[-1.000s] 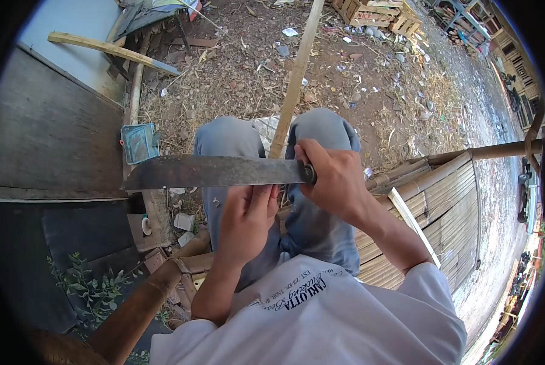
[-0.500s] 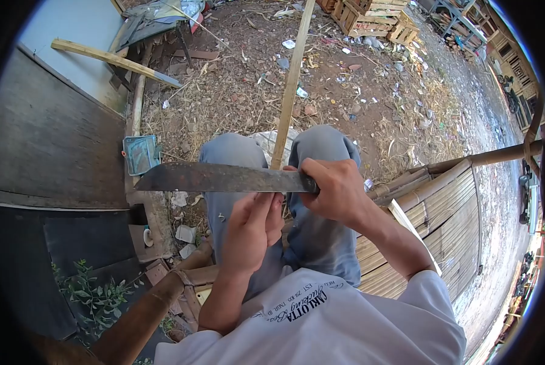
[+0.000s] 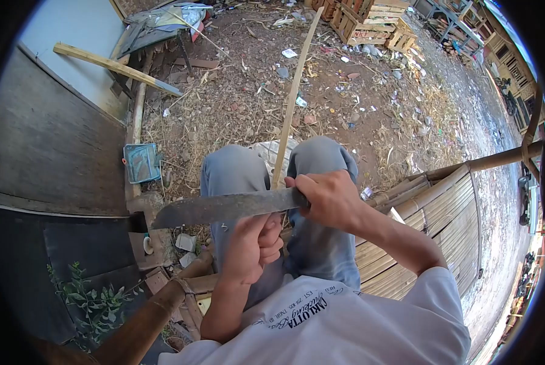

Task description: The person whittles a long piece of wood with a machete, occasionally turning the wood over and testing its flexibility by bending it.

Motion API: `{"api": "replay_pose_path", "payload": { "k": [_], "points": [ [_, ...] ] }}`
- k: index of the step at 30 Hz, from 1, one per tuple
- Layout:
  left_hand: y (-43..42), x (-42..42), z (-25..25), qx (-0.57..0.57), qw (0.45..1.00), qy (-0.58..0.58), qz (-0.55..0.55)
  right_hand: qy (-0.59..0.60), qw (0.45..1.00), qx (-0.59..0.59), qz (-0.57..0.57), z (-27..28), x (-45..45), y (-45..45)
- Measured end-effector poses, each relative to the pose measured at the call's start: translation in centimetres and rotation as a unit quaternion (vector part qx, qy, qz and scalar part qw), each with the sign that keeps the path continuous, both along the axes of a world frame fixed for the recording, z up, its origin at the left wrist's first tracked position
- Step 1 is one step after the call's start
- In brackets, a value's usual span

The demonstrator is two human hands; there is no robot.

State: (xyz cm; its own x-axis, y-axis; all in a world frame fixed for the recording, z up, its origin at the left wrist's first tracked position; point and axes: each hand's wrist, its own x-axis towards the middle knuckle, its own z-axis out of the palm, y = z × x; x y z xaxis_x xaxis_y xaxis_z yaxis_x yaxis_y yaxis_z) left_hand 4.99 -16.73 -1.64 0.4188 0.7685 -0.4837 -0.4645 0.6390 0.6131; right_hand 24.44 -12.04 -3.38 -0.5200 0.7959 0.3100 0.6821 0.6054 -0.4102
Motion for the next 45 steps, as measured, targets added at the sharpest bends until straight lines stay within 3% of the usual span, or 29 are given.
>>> {"api": "replay_pose_path", "payload": {
  "k": [1,3,5,7,9,12,13,16,17,19,21,22,23,25,26,28,30,31,32,34,35,37,41,45],
  "points": [
    [0.1,-0.5,-0.2,-0.018,0.999,-0.034,-0.026,0.000,1.000,0.001,-0.002,0.1,0.3,0.7],
    [-0.4,-0.6,-0.7,-0.044,0.995,-0.071,-0.052,0.013,0.976,0.008,-0.216,0.8,1.1,2.9],
    [-0.3,-0.7,-0.7,-0.062,0.993,-0.077,-0.070,-0.004,0.974,0.012,-0.227,0.5,1.3,2.7],
    [-0.8,-0.9,-1.5,-0.053,0.995,-0.058,-0.053,-0.035,0.998,-0.055,0.007,0.1,0.3,-0.7],
    [-0.3,-0.8,-1.4,-0.044,0.997,-0.042,-0.044,-0.079,0.995,-0.068,0.005,-0.2,0.3,-0.4],
    [0.1,-0.8,-0.6,0.012,0.999,0.046,-0.017,-0.024,0.966,-0.072,-0.247,0.8,1.4,3.8],
    [0.2,-0.9,-0.6,0.017,0.999,0.047,-0.015,-0.022,0.967,-0.068,-0.245,0.4,1.4,3.5],
    [-0.6,-0.6,-0.8,-0.025,0.997,0.051,-0.044,0.004,1.000,-0.019,0.001,0.5,0.0,0.3],
    [-1.0,-0.3,-0.8,0.029,0.992,0.120,-0.021,0.005,1.000,-0.021,-0.003,0.5,0.5,1.7],
    [-2.4,-0.1,-1.4,0.079,0.980,0.182,-0.005,-0.071,0.944,-0.103,-0.305,0.9,3.1,6.0],
    [-3.0,-0.5,-2.2,0.206,0.922,0.327,-0.004,-0.059,0.957,-0.126,-0.255,1.4,3.7,5.4],
    [-3.1,-0.4,-2.2,0.239,0.888,0.394,0.005,-0.035,0.981,-0.098,-0.164,0.4,2.0,2.5],
    [-3.5,-0.5,-2.4,0.241,0.887,0.393,0.007,-0.011,0.995,-0.072,-0.073,-0.2,1.2,1.0],
    [-4.1,-1.1,-2.8,0.322,0.820,0.473,-0.001,-0.002,0.996,-0.048,-0.081,0.0,1.3,1.6],
    [-4.4,-1.6,-2.7,0.321,0.821,0.473,-0.006,0.004,0.996,-0.030,-0.086,0.1,1.6,1.9],
    [-4.9,-2.8,-2.1,0.303,0.825,0.477,0.012,0.007,0.937,-0.090,-0.339,0.3,4.6,7.8],
    [-5.3,-4.0,-2.4,0.312,0.811,0.495,-0.002,0.063,0.922,-0.033,-0.381,-0.2,7.9,10.8],
    [-5.2,-4.7,-2.4,0.314,0.798,0.514,-0.014,0.066,0.920,-0.034,-0.384,-0.5,8.2,10.7],
    [-5.4,-5.5,-2.0,0.299,0.795,0.527,-0.038,0.237,0.885,-0.129,-0.381,-0.8,8.7,10.3],
    [-5.3,-6.8,-1.7,0.308,0.779,0.540,-0.080,0.508,0.750,-0.283,-0.316,0.0,8.4,8.1],
    [-5.2,-7.2,-1.7,0.325,0.758,0.554,-0.115,0.503,0.747,-0.286,-0.327,-0.3,8.4,7.0],
    [-4.6,-7.7,-1.6,0.315,0.747,0.567,-0.145,0.661,0.618,-0.337,-0.258,-0.7,8.3,5.1],
    [-2.2,-7.3,0.5,0.301,0.715,0.569,-0.272,0.640,0.627,-0.269,-0.354,-4.3,7.6,2.0],
    [0.1,-7.5,1.8,0.303,0.686,0.621,-0.229,0.601,0.649,-0.267,-0.381,-5.4,6.9,-0.7]
  ]
}}
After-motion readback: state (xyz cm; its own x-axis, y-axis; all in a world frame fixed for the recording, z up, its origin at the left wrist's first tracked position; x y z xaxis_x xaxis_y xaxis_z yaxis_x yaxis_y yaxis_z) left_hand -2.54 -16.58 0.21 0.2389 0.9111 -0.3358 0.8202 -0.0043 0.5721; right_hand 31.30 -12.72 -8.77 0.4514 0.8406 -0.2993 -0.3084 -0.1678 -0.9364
